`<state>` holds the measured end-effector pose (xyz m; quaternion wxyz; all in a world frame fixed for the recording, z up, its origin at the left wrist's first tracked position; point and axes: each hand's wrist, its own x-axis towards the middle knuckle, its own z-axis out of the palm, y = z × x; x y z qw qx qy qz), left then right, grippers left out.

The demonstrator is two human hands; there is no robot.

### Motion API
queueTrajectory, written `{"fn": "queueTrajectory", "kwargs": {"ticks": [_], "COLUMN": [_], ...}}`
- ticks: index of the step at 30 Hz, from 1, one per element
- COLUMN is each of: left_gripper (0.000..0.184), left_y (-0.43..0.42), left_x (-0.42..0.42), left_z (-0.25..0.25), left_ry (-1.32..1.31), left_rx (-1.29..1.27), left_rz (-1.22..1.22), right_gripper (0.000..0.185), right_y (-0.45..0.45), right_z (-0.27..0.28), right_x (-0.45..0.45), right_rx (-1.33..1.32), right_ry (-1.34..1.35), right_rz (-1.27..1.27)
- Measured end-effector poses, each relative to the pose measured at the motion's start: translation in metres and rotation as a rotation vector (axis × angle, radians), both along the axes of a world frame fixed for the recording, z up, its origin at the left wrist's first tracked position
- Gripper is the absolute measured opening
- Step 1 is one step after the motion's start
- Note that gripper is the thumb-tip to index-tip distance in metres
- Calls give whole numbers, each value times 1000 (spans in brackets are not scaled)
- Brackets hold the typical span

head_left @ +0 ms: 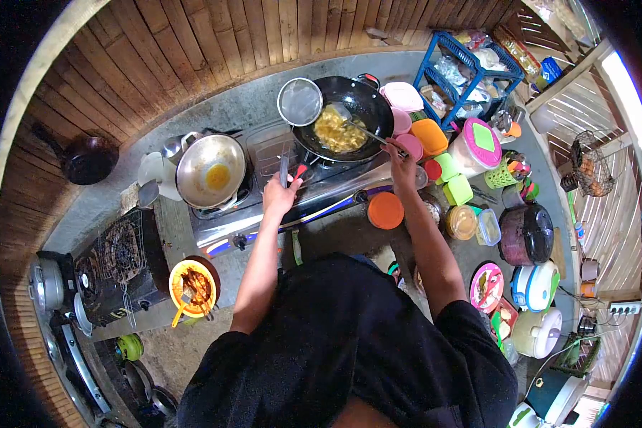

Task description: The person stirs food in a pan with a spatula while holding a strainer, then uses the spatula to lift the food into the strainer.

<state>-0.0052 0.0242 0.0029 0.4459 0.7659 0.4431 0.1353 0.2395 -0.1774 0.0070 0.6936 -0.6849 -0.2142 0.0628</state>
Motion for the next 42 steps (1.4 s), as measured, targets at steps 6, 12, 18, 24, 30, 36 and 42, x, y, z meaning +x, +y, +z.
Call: {"fn": "queueTrajectory", "kwargs": {"ticks": [6,12,18,24,30,36,42], "left_gripper": [31,31,31,32,32,32,33], "left_y": [-2,-1,-2,-3,-3,-1,0], "left_x": [0,0,-1,-1,-1,-1,-1], "left_z": [4,0,1,4,6,1,-4], "left_ry": [-15,0,-15,-28,3,-5,-34], "left_rx": [-41,-14,-22,4,-3,11,-9], "left_rz": [23,7,8,3,8,-7,-5], "right_gripper": [23,23,25,20,20,25,26], "right_y": [-13,-34,-47,-39,-39,-40,-45], "right_z": [9,41,17,-5,-2,33,38], "right_x": [-9,-23,-30,-45,-42,-39,-30], "right_rx": [-78,-472,-551,-178,-113,-333,-594], "right_ry": [-219,-788,-784,-87,-177,-629,-947], "right_rz": [-43,-192,-192,-27,35,-126,-224]}}
